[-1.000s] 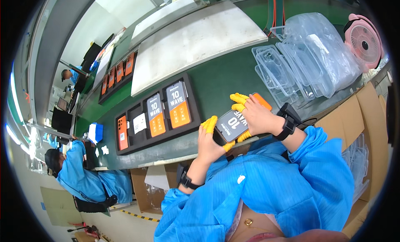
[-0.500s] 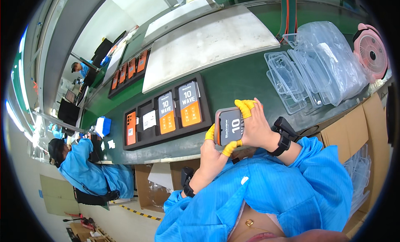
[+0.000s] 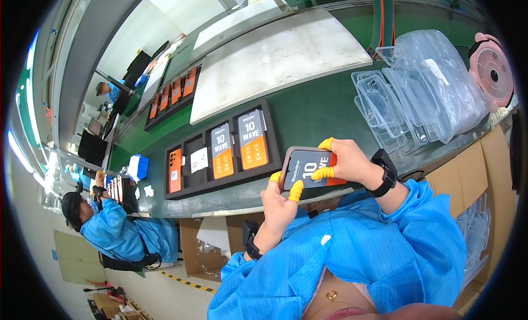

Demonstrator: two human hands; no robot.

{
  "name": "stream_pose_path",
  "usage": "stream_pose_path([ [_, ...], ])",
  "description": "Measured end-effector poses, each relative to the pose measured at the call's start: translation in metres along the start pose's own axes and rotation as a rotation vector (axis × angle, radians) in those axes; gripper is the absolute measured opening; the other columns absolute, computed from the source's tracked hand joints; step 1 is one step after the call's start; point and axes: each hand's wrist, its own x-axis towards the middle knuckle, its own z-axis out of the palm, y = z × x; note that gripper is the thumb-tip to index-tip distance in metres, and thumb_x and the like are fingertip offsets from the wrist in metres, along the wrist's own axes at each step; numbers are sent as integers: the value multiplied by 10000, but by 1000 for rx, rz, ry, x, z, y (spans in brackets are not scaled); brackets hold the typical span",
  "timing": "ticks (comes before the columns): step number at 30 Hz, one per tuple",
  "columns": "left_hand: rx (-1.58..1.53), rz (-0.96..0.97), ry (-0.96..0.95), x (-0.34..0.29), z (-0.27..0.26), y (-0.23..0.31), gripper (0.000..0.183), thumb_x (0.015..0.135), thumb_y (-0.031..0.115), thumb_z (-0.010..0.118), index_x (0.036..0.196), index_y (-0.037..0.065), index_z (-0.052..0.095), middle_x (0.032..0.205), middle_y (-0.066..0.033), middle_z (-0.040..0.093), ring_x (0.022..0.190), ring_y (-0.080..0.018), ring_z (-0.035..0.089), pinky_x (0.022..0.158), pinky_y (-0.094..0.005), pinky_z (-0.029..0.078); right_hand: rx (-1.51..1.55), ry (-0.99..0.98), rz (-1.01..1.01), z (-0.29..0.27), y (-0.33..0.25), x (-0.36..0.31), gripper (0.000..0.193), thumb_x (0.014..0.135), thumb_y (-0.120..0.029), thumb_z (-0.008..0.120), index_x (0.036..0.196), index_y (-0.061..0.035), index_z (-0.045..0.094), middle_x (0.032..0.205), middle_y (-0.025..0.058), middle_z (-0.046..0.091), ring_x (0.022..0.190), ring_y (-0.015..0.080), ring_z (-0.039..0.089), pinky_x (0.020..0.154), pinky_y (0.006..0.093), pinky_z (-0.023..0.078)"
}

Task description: The recorder is seen cleaning and assembling smartphones into their retail boxes on a factory assembly line.

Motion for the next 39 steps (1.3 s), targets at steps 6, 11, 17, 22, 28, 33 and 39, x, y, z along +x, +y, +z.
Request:
stream_pose_path([
  [6, 63, 27, 17, 2, -1, 1, 272, 723, 62, 632, 955, -38, 532, 766, -130, 624, 699, -160, 596, 625, -251, 440, -37, 167, -52, 10, 1, -8, 553, 545, -445, 738, 842, 0, 600, 756, 129, 596, 690, 281, 590, 631, 322, 470],
  [11, -549, -196, -447, 17, -25, -10, 659, 691, 135, 680, 1228, -5, 326, 1193, -137, 438, 1113, -211, 421, 911, -319, 346, -66, 110, 36, 3, -9, -11, 473, 565, -339, 770, 829, 8, 589, 753, 110, 610, 667, 221, 603, 628, 293, 477],
  [17, -197, -57, -623, -6, 7, -21, 585, 684, 241, 692, 1154, 20, 423, 1080, -150, 519, 1023, -264, 492, 832, -376, 397, 880, 3, 66, 18, -20, 0, 387, 615, -142, 774, 911, -3, 566, 839, 43, 618, 755, 87, 565, 672, 245, 470],
  [22, 8, -1, -314, -3, 7, -27, 260, 723, 154, 632, 948, 37, 572, 788, -168, 614, 753, -294, 603, 631, -367, 471, 805, 181, -133, 38, -25, 4, 393, 610, -183, 777, 897, -12, 570, 812, 24, 608, 728, 86, 566, 653, 229, 466],
  [28, 81, -7, -172, -7, 8, -35, 257, 727, 115, 613, 963, 25, 567, 788, -183, 602, 743, -311, 595, 610, -348, 477, 754, 298, -226, 50, -25, 6, 428, 581, -246, 788, 868, -20, 565, 781, 26, 584, 709, 106, 567, 619, 222, 457],
  [33, -64, -69, -507, 7, -17, -27, 301, 769, 174, 599, 997, -7, 525, 825, -162, 606, 748, -255, 606, 674, -347, 465, 769, 254, -72, 49, -29, 16, 402, 612, -225, 776, 873, -8, 562, 796, 31, 595, 713, 97, 563, 629, 222, 457],
  [39, 344, -316, -368, 8, 4, -44, 232, 779, 146, 581, 940, -18, 557, 864, -178, 602, 851, -299, 589, 731, -351, 450, 640, 332, 56, 69, -14, 23, 374, 630, -176, 767, 880, 7, 559, 794, 44, 615, 722, 83, 561, 633, 221, 460],
])
